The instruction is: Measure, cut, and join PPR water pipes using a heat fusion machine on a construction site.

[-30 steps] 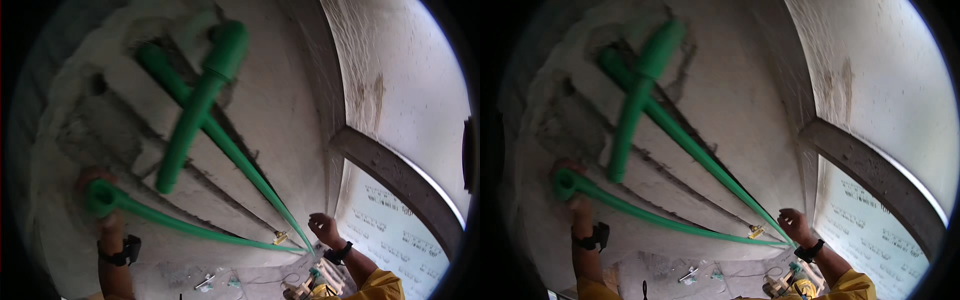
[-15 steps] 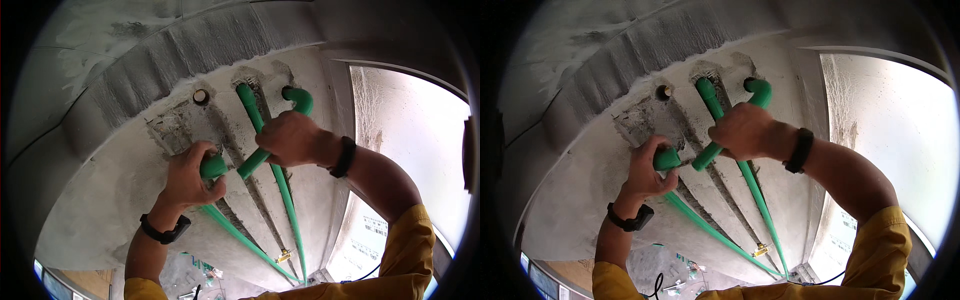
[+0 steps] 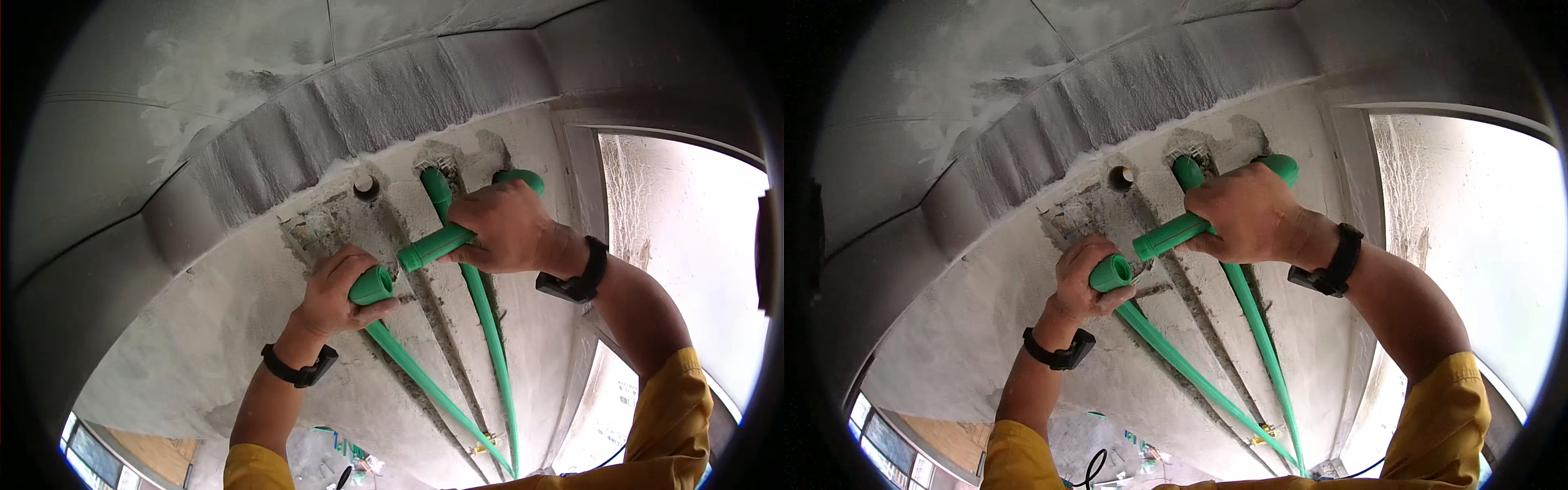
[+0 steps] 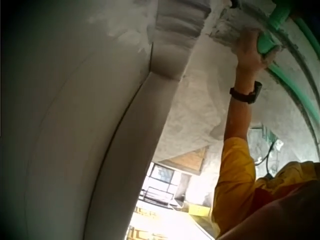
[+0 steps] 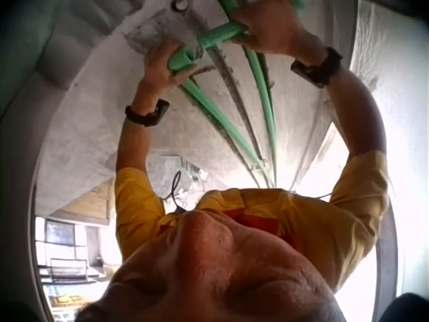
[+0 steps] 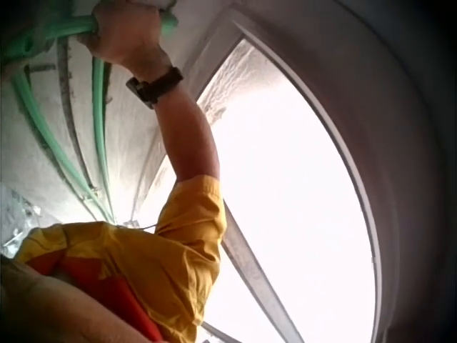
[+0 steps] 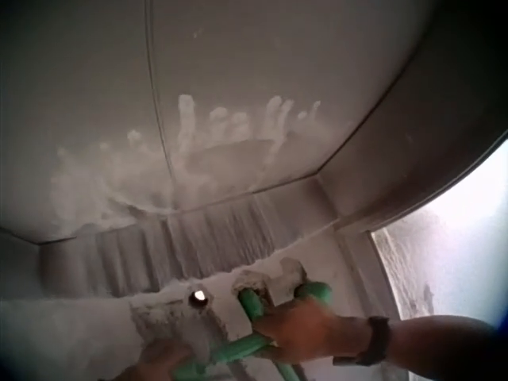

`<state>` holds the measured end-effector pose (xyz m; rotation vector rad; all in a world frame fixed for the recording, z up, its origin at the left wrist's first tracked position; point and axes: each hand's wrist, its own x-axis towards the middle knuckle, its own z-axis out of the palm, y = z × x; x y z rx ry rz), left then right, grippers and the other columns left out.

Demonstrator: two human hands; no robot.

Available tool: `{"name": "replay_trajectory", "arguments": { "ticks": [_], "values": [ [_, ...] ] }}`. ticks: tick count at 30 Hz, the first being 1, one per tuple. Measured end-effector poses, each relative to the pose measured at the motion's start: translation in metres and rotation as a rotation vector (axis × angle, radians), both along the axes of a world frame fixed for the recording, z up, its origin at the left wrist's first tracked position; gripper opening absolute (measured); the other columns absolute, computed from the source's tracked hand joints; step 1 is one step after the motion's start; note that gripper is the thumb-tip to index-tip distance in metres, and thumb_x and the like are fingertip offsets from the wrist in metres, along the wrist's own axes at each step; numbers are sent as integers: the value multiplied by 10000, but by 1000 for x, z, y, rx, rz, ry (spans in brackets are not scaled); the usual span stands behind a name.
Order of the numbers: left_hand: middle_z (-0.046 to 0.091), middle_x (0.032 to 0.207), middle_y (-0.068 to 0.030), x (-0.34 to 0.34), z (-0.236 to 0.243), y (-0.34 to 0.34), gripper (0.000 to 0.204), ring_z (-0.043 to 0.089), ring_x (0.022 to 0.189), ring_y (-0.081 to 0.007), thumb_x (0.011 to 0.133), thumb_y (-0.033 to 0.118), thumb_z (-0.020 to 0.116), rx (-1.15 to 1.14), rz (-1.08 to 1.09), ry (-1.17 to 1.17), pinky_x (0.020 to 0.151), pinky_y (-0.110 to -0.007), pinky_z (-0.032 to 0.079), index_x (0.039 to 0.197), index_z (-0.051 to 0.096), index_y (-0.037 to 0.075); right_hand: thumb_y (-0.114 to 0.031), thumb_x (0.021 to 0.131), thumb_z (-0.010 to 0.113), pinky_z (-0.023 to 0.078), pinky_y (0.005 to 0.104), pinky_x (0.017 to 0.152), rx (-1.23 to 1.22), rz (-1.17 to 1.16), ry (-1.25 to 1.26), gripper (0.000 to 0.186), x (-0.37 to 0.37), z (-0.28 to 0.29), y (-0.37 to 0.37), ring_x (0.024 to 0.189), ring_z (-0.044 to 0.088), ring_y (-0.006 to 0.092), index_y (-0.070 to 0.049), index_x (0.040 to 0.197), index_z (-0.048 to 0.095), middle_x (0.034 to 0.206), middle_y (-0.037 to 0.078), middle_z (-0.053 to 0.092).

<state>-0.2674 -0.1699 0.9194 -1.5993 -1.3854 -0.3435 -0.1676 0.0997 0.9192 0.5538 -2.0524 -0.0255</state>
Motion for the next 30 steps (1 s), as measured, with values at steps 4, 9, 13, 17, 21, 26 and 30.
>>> {"name": "replay_trajectory", "arguments": {
  "ticks": [4, 9, 13, 17, 21, 26, 30],
  "values": [
    [606, 786, -85, -1, 2, 4, 429, 624, 664, -254, 676, 277, 877, -64, 80, -67, 577, -365, 502, 917, 594, 63, -504, 785, 733, 512, 415, 610, 11, 35, -8, 410, -5, -1, 1, 699, 667, 282, -117, 782, 597, 694, 58, 630],
    [611, 729, -60, -2, 2, 6, 431, 628, 616, -246, 646, 250, 901, -68, 132, -38, 566, -353, 508, 880, 585, 70, -432, 723, 798, 465, 408, 571, 12, 71, 18, 393, -7, -8, 4, 654, 633, 264, -111, 746, 571, 665, 41, 574],
    [617, 727, -57, -5, -3, 8, 419, 632, 607, -236, 648, 255, 901, -80, 151, -95, 554, -345, 500, 856, 580, 84, -417, 714, 802, 465, 407, 563, 9, 83, 47, 383, -6, -8, 2, 646, 632, 261, -113, 742, 570, 658, 39, 572],
    [610, 717, -40, -13, -9, 11, 422, 632, 598, -211, 666, 329, 885, -98, 200, 17, 527, -332, 498, 842, 581, 97, -397, 714, 802, 471, 402, 568, 11, 81, 58, 371, -8, -11, 3, 645, 633, 256, -114, 739, 564, 659, 36, 572],
    [606, 723, -33, -21, -13, 5, 456, 623, 578, -197, 672, 401, 872, -37, 143, 120, 509, -318, 496, 854, 590, 93, -389, 715, 800, 473, 399, 572, 35, 93, 81, 365, -10, -15, -1, 641, 633, 253, -114, 742, 560, 664, 33, 571],
    [629, 762, -47, -22, -15, 7, 485, 631, 597, -211, 661, 401, 878, -45, 162, 103, 519, -316, 503, 890, 598, 78, -379, 702, 806, 470, 399, 571, 50, 63, 40, 367, -11, -17, 0, 654, 633, 249, -110, 749, 561, 671, 33, 567],
    [636, 779, -47, -17, -11, 7, 506, 642, 630, -219, 655, 395, 883, -39, 152, 65, 533, -318, 506, 931, 604, 76, -368, 691, 814, 467, 396, 569, 50, 99, 96, 369, -14, -18, 0, 659, 633, 247, -107, 747, 560, 670, 35, 565]
  ]
}}
